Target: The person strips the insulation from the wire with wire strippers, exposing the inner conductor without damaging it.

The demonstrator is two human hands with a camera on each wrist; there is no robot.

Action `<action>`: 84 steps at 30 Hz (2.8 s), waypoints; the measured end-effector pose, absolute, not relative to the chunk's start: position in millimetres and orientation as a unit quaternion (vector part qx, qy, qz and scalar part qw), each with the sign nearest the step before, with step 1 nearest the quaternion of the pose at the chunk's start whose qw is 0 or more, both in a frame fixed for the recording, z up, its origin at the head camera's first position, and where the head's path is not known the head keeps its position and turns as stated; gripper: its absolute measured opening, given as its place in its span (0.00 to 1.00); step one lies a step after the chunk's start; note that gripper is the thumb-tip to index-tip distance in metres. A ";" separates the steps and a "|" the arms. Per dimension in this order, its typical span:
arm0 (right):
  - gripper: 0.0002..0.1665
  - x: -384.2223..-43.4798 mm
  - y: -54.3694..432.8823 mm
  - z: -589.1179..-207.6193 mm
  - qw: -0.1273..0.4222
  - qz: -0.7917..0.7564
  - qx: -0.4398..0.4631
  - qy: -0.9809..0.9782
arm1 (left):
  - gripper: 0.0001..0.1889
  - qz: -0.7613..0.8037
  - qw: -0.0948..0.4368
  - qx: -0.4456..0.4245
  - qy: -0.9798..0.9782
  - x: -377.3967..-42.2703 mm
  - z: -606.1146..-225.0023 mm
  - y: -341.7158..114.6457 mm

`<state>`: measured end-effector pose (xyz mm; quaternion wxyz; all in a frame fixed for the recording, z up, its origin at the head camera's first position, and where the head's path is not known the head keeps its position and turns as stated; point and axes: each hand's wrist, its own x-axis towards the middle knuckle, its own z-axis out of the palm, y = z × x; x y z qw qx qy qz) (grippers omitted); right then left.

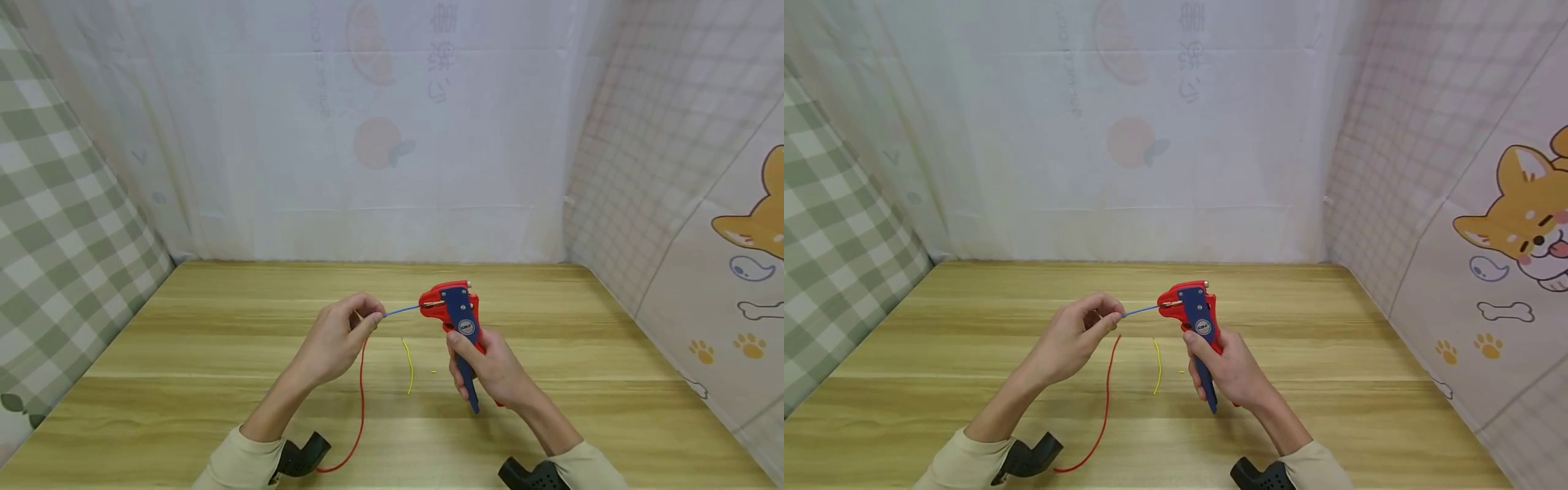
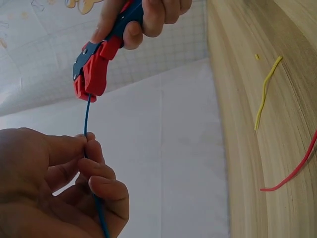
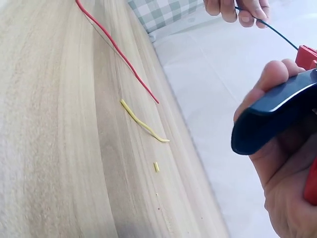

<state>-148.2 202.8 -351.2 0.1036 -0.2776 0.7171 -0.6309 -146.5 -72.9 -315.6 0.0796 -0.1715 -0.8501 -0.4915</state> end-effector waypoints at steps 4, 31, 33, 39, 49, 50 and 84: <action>0.23 -149.1 207.7 -350.6 0.106 -0.634 -0.271 0.716 | 0.05 -0.483 0.074 -0.153 -0.859 -147.4 -316.2 -73.3; 0.15 -154.0 212.4 -347.6 0.123 -0.658 -0.253 0.698 | 0.07 -0.607 -0.101 -0.099 -0.782 -158.9 -340.0 -71.6; 0.15 -153.6 211.4 -347.6 0.125 -0.658 -0.250 0.700 | 0.07 -0.600 -0.111 -0.096 -0.786 -160.3 -345.8 -72.2; 0.16 -153.9 209.0 -348.2 0.132 -0.654 -0.247 0.703 | 0.09 -0.565 -0.122 -0.092 -0.811 -164.1 -363.4 -74.4; 0.17 -154.0 206.6 -351.9 0.141 -0.655 -0.254 0.697 | 0.12 -0.474 -0.135 -0.105 -0.864 -162.4 -381.2 -66.6; 0.17 -153.8 206.1 -352.3 0.143 -0.656 -0.254 0.697 | 0.13 -0.469 -0.132 -0.106 -0.867 -162.5 -381.9 -66.6; 0.19 -153.4 203.2 -353.1 0.163 -0.651 -0.252 0.697 | 0.18 -0.408 -0.118 -0.085 -0.901 -165.8 -374.4 -69.2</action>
